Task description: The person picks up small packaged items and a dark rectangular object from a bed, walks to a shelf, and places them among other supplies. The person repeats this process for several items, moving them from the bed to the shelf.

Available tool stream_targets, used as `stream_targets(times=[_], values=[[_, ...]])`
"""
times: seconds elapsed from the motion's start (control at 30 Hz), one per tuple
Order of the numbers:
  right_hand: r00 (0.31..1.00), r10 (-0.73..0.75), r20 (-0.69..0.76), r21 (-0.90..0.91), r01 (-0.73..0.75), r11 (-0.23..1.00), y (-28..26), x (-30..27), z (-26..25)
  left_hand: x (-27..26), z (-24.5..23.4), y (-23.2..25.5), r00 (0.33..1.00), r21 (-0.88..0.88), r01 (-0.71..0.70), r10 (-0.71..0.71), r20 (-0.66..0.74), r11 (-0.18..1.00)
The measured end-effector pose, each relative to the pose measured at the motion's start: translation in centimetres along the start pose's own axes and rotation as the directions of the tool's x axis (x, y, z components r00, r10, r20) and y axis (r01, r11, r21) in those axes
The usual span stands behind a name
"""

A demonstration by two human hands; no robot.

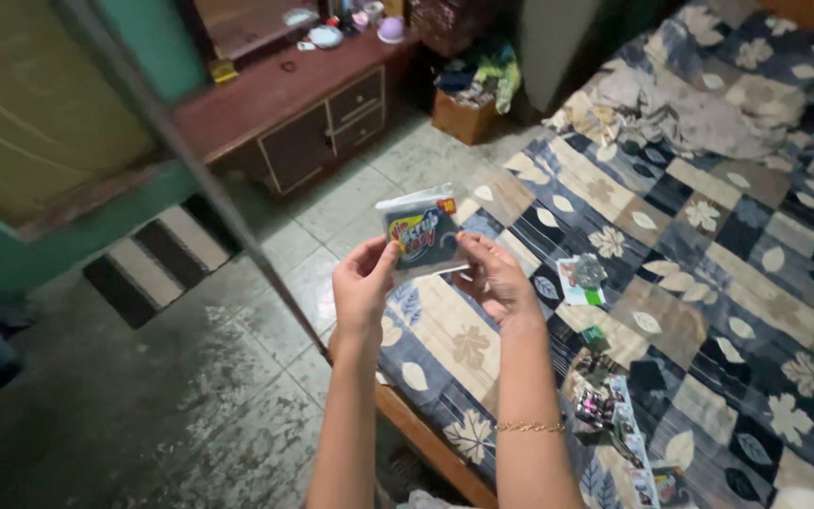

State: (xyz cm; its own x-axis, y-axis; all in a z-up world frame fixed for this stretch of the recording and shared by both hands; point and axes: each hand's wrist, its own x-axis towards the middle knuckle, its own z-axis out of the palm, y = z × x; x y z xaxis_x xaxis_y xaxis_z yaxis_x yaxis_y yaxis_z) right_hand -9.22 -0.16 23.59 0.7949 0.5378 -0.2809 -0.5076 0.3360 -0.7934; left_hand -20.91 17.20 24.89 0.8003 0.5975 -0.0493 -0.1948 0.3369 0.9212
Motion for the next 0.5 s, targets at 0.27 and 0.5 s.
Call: stream_targets(times=[0.27, 0.5], values=[[0.959, 0.066, 0.274, -0.159, -0.022, 0.987, 3.5, -2.1, 10.7, -5.8, -10.0, 6.3, 0.979, -0.076, -0.129, 0.115, -0.167, 0.989], [0.939, 0.154, 0.309, -0.259, -0.073, 0.963, 11.0, -4.7, 21.8, -10.3, -20.8, 10.5, 0.932, -0.223, -0.191, 0.105, -0.348, 0.956]])
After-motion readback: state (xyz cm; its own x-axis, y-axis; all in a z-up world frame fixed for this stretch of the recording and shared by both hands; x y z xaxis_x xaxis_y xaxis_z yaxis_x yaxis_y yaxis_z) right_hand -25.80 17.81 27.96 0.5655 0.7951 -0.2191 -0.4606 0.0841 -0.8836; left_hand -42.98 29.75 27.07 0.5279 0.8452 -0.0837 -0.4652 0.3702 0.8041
